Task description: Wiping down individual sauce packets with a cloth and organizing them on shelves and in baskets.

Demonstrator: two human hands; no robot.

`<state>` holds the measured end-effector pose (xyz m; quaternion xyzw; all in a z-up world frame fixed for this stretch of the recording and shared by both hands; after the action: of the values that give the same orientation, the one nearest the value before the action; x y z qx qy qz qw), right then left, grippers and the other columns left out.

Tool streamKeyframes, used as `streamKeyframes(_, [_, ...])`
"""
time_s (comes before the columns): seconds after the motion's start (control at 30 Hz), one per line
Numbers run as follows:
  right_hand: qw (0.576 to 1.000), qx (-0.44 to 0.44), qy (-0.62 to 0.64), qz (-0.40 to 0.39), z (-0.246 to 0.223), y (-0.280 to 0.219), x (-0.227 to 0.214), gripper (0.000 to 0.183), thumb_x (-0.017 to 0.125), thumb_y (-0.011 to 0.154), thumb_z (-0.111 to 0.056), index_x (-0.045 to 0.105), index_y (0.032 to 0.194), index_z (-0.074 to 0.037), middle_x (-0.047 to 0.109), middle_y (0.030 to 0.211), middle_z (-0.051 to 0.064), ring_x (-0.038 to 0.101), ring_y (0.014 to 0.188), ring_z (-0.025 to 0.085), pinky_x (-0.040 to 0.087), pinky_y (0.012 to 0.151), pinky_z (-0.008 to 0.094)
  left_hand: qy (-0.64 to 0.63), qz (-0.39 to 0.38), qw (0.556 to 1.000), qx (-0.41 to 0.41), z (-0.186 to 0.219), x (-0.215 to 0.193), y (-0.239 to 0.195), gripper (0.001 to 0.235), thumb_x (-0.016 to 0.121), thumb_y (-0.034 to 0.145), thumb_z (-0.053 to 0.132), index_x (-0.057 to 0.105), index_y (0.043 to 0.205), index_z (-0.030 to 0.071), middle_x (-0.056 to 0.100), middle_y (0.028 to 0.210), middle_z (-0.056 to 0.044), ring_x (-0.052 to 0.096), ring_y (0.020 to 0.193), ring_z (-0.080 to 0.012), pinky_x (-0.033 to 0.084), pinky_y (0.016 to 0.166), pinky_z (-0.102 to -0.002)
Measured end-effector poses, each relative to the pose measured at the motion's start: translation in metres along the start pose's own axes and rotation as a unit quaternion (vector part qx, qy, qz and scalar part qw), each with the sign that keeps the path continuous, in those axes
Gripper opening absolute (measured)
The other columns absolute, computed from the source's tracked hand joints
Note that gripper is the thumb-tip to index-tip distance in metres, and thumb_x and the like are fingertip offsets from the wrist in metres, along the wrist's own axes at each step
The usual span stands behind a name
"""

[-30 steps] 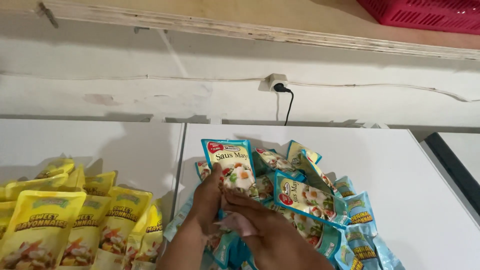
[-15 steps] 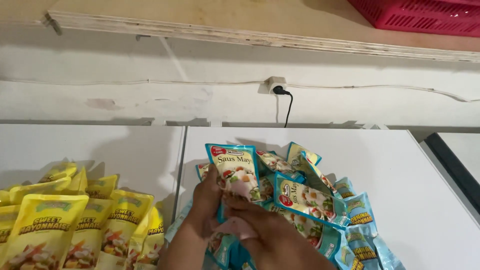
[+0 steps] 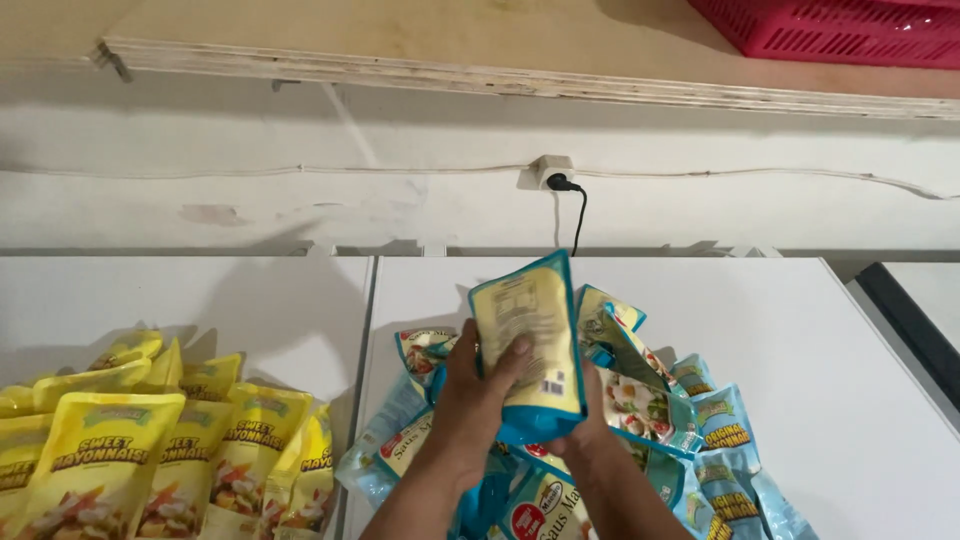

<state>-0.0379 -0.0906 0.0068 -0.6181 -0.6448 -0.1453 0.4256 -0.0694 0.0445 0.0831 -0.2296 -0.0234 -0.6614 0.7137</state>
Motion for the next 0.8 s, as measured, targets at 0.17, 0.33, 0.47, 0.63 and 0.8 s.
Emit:
streamKeyframes(0.17, [0.993,-0.102,-0.023,0.061,0.007,0.0,-0.026,0.048,0.045,0.1,-0.042,0.058,0.133,-0.009,0.072,0.118,0.014,0.072,0.101,0.029,0.06,0.083,0.044,-0.119,-0.01,0.981,-0.153,-0.028,-0.001,0.003,0.09,0.081,0.084,0.037,0.03,0.153,0.007,0.056,0.141,-0.022,0.063,0.126,-0.0336,0.057,0.098,-0.05])
streamKeyframes(0.33, [0.862,-0.402,-0.304,0.058,-0.071,-0.024,0.006,0.039,0.052,0.111,-0.027,0.064,0.126,0.006,0.07,0.126,0.016,0.065,0.108,0.019,0.052,0.092,0.035,-0.221,-0.149,0.935,-0.235,-0.029,0.001,-0.011,0.057,0.078,0.087,0.028,0.063,0.133,-0.003,0.074,0.118,-0.019,0.073,0.101,-0.0281,0.062,0.085,-0.043])
streamKeyframes(0.47, [0.779,-0.404,-0.478,0.028,-0.101,-0.036,0.063,0.04,0.054,0.105,-0.024,0.061,0.135,0.0,0.065,0.14,0.017,0.06,0.125,0.023,0.045,0.108,0.036,-0.076,-0.096,0.978,-0.172,-0.029,-0.003,-0.008,0.044,0.071,0.089,0.028,0.067,0.124,0.001,0.077,0.108,-0.015,0.075,0.09,-0.0217,0.062,0.079,-0.038])
streamKeyframes(0.63, [0.563,-0.344,-0.742,-0.116,-0.064,-0.08,0.123,0.037,0.053,0.106,-0.017,0.062,0.141,-0.006,0.059,0.149,0.018,0.049,0.141,0.037,0.031,0.115,0.048,0.01,-0.007,0.997,-0.073,-0.041,-0.011,0.017,0.047,0.058,0.1,0.042,0.073,0.116,0.0,0.076,0.102,-0.015,0.068,0.086,-0.0194,0.055,0.075,-0.034])
streamKeyframes(0.8, [0.717,-0.253,-0.61,-0.221,-0.039,-0.115,0.102,0.054,0.05,0.089,0.003,0.06,0.142,0.0,0.062,0.144,0.022,0.058,0.136,0.036,0.044,0.113,0.046,-0.021,0.069,0.99,-0.123,-0.033,-0.035,0.029,0.049,0.053,0.102,0.043,0.073,0.106,-0.002,0.068,0.091,-0.017,0.062,0.077,-0.0232,0.05,0.064,-0.04])
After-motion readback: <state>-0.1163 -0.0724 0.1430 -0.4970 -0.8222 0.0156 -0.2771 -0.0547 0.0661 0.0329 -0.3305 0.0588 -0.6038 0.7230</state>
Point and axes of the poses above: each hand's wrist, its own y-axis towards the middle knuckle, its own x-axis out of the palm, z = x × y, the point moved 7 cm from there along y, towards the middle knuckle
